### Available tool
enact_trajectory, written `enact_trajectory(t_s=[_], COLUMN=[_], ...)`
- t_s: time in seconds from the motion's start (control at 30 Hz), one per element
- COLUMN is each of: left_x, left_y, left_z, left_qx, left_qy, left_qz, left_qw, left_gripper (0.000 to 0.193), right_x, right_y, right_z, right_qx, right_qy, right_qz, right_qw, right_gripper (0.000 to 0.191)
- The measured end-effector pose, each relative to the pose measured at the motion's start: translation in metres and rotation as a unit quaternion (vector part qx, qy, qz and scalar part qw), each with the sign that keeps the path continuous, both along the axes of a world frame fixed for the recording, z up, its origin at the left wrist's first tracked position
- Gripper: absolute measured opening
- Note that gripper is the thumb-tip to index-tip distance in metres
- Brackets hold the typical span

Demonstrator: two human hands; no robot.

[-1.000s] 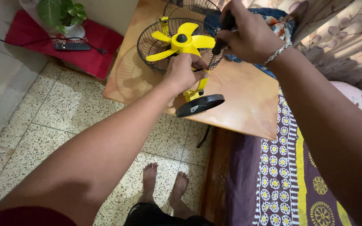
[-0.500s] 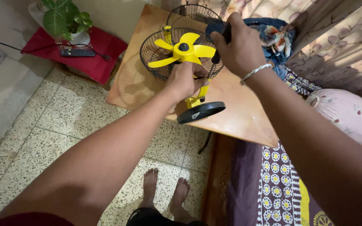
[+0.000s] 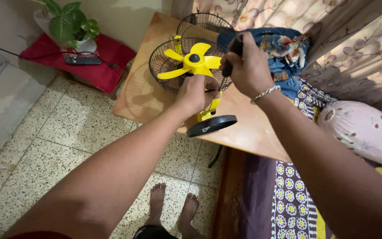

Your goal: The person services a small yellow table fan on a wooden table. They use a screwdriver to unscrew and remove the front grille, wipe the grille and blades with a cloth, reattach the grille, and carry the reassembled fan away from the table.

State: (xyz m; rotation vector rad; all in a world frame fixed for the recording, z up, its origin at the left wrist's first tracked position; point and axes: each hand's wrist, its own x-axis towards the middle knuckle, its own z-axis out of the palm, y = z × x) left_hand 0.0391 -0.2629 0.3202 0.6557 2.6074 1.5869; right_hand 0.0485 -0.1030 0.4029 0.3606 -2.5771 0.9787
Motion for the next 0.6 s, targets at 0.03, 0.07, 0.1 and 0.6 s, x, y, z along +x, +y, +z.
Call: enact_trajectory(t_s=[0.03, 0.07, 0.1, 0.6], left_x=[0.0, 0.0, 0.001, 0.019], left_y=[0.001, 0.001, 0.001, -0.007], left_z=[-0.001, -0.001, -0.002, -0.002], left_qx=[-0.004, -0.009, -0.008, -0.033], left_qy=[0.001, 0.002, 0.0, 0.001], left_qz=[-0.003, -0.008, -0.009, 0.005], left_qw=[1.0, 1.0, 1.0, 0.999], left_gripper=[0.022, 0.021, 0.022, 0.027], right_x=[0.001, 0.003, 0.005, -0.011], right_y=[-0.001, -0.002, -0.005, 0.11], right_z=[-0.001, -0.003, -0.005, -0.029], right_qx=[-0.009, -0.001, 0.008, -0.351], right_qy=[0.018, 0.037, 0.056, 0.033], right_qz=[-0.008, -0.028, -0.047, -0.191], right_qw=[1.0, 0.999, 0.997, 0.916], right_gripper=[0.017, 0.018, 0.02, 0.022])
